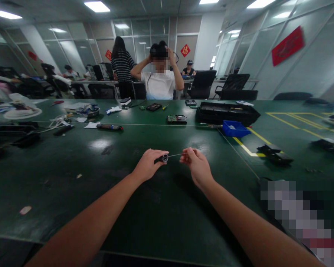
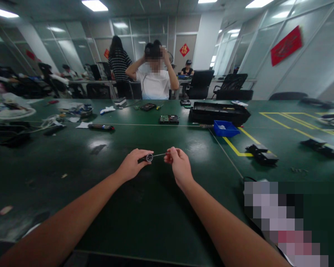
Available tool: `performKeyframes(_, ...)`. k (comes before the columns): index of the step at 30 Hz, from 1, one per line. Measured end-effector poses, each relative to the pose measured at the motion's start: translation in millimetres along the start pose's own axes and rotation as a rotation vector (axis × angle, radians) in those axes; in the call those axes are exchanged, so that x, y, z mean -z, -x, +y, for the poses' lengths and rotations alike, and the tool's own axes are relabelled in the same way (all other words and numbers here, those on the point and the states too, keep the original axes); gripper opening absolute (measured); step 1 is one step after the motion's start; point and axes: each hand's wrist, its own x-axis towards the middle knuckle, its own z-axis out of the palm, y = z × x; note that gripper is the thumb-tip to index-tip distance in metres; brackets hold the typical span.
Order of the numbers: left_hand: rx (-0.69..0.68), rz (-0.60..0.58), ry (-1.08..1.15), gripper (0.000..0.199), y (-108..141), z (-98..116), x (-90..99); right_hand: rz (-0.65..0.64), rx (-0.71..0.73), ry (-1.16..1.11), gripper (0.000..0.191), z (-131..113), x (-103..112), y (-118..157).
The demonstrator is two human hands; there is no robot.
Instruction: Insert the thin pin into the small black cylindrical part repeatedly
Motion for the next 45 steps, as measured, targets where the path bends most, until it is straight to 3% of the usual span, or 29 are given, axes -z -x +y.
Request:
performKeyframes(5,0.003,-0.080,-0.033,0.039,-1,-5,-1.3,0.006,-0.100,0.021,0.031,1,6,-6)
performKeyframes(9,0.028,-0.094,-0.038,0.041,0,-5,-3.1,0.067,-0.036,0.031,0.029,-4,5,-1)
performKeyframes(15,0.040,-0.082,-0.056,0.041,1,-1,-0.9,0.035,0.073,0.147,0.032,-11,4,4)
performKeyframes(21,0.033,-0.088,-0.074,0.043,1,-2,-2.7,0.038,0.236,0.474,0.030,-19,2,10)
performKeyframes(28,0.006,-0.132,-0.104,0.044,1,-6,-7.0,-0.140,0.428,0.762,0.019,-28,1,16)
performKeyframes(33,0.035,-0.145,-0.066,0.042,1,-6,-7.3,-0.145,0.481,0.944,0.019,-31,2,15)
performKeyframes(38,0.132,-0.064,0.095,0.037,1,-1,-4.7,-0.089,0.435,1.009,0.024,-32,3,13)
performKeyframes(45,0.290,0.096,0.448,0.044,1,2,-3.6,-0.023,0.417,0.994,0.035,-35,5,13)
